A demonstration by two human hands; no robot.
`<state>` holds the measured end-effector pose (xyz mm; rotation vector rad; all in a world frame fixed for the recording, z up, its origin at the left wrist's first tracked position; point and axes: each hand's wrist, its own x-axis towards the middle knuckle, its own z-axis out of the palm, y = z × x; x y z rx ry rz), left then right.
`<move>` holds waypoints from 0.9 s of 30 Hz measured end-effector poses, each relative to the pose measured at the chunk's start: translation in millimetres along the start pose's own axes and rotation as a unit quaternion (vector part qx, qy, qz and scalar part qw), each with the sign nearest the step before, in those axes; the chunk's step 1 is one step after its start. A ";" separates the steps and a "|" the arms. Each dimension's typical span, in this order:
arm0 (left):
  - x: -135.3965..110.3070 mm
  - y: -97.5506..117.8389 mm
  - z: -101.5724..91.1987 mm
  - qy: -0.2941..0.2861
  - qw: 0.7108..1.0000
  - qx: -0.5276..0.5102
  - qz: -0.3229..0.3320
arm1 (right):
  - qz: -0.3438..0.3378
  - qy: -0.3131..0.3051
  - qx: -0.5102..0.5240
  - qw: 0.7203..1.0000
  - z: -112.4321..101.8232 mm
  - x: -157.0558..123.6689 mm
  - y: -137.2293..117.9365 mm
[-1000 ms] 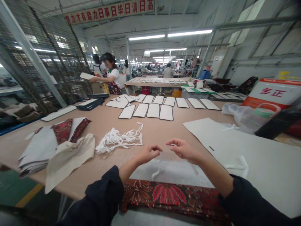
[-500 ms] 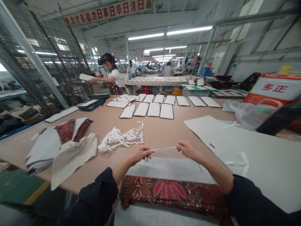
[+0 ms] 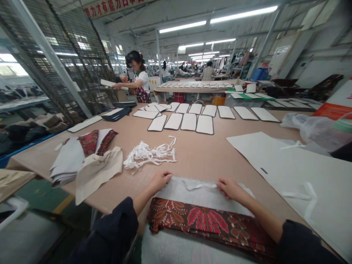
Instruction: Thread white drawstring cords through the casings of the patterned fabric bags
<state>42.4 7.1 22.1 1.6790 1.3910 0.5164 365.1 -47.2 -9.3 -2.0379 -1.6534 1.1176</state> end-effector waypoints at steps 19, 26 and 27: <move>2.8 -8.8 -6.7 -0.052 0.994 -0.044 -0.082 | -0.068 0.020 -0.122 0.990 -3.2 -12.1 -26.0; 8.4 -26.3 -8.7 0.040 0.997 0.059 -0.041 | -0.075 0.027 -0.174 0.981 11.0 -1.8 -30.2; 9.9 -27.3 -7.6 0.053 0.995 0.085 -0.020 | -0.077 0.024 -0.171 0.982 10.8 -1.1 -28.5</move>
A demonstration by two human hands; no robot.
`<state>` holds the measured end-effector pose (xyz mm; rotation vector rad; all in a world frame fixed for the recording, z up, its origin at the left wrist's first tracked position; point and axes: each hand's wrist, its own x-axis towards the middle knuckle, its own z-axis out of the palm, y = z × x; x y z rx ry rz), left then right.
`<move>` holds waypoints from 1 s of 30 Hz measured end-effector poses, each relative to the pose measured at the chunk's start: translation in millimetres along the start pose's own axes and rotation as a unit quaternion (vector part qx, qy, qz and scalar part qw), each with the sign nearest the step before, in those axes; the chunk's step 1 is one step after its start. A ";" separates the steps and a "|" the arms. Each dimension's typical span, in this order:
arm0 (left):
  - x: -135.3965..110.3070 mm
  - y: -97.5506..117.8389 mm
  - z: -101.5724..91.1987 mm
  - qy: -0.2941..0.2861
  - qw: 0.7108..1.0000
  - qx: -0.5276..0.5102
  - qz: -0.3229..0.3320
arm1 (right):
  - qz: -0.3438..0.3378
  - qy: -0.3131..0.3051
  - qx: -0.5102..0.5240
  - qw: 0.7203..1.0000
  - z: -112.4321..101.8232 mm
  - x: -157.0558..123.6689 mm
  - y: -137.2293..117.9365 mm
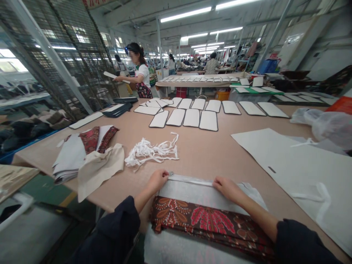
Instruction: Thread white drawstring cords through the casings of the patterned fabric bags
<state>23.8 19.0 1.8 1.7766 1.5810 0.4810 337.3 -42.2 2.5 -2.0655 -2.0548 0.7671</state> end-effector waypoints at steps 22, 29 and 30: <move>-6.6 9.7 6.1 0.012 0.998 -0.059 -0.033 | 0.050 -0.078 0.104 0.990 -7.3 -7.9 6.4; -4.5 5.1 12.0 0.049 0.997 0.056 0.017 | 0.008 -0.038 0.031 0.999 -9.0 -7.4 4.1; -3.8 4.5 12.2 0.049 0.997 0.053 0.012 | 0.008 -0.040 0.030 0.999 -9.0 -7.0 4.1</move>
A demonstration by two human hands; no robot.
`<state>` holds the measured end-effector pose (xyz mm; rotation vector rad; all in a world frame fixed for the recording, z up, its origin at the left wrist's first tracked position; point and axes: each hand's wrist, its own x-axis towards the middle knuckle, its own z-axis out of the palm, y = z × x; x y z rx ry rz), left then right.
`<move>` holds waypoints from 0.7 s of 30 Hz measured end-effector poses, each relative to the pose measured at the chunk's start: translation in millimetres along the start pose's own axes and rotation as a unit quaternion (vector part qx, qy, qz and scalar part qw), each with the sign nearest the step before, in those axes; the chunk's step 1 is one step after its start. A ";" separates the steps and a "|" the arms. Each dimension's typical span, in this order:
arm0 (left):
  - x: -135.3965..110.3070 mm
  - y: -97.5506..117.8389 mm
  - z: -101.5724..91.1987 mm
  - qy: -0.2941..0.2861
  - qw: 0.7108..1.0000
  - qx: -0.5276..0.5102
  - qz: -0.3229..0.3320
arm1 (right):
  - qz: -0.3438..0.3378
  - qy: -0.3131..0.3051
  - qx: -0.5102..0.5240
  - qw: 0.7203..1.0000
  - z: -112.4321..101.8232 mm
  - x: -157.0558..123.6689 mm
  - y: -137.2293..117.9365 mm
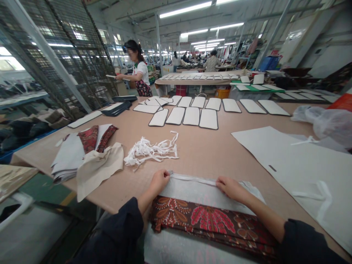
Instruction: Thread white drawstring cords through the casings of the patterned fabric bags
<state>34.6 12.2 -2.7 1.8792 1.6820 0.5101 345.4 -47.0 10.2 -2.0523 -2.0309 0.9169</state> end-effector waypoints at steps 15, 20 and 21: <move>13.5 3.5 -12.1 -0.081 0.994 -0.029 -0.069 | 0.038 -0.021 0.032 0.999 -2.3 6.6 2.0; 15.2 3.1 -9.4 -0.070 0.996 -0.005 -0.052 | 0.026 0.002 -0.004 1.000 -1.3 5.3 0.0; 15.1 3.7 -9.2 -0.067 0.997 0.001 -0.047 | 0.025 0.003 -0.006 1.000 -1.2 5.4 0.2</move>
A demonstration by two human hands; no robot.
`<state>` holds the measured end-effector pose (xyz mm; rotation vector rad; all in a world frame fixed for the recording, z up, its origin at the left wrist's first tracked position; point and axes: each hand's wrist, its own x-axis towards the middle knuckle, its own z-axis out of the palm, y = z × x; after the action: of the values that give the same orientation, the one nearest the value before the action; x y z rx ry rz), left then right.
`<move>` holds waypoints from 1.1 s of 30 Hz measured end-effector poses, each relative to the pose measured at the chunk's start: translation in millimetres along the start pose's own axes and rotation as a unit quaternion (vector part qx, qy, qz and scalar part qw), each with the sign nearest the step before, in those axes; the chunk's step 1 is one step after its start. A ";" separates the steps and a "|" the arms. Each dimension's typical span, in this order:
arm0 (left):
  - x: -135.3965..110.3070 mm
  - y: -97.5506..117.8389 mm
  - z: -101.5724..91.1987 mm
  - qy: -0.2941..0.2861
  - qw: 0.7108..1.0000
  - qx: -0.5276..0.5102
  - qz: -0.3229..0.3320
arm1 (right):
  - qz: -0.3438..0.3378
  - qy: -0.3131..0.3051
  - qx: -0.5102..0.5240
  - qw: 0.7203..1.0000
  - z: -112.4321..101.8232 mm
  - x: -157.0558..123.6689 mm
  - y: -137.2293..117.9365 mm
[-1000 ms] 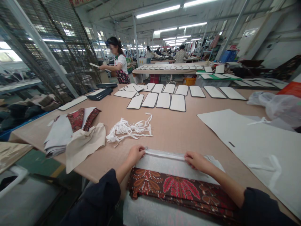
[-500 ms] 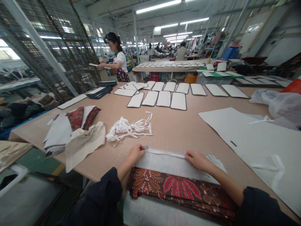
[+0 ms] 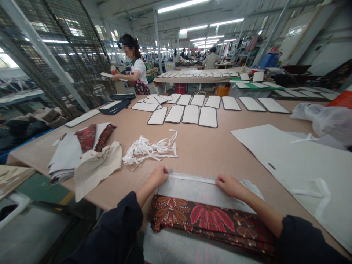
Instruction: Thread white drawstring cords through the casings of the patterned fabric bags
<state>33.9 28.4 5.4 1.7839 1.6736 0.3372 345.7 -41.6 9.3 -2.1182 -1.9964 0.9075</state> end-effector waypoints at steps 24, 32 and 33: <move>-39.6 33.9 10.6 0.024 0.851 0.441 0.284 | 0.016 -0.001 -0.060 0.998 -10.8 1.1 -11.6; -43.9 45.2 17.9 -0.018 0.830 0.489 0.268 | 0.039 -0.059 0.013 0.997 -15.5 5.0 -7.7; -45.7 48.2 17.4 -0.027 0.827 0.495 0.265 | 0.036 -0.062 0.010 0.997 -15.1 5.8 -6.8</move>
<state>75.6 -18.6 33.2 2.9841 1.3381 -0.4686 346.6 -30.3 22.7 -2.1860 -1.9674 1.0917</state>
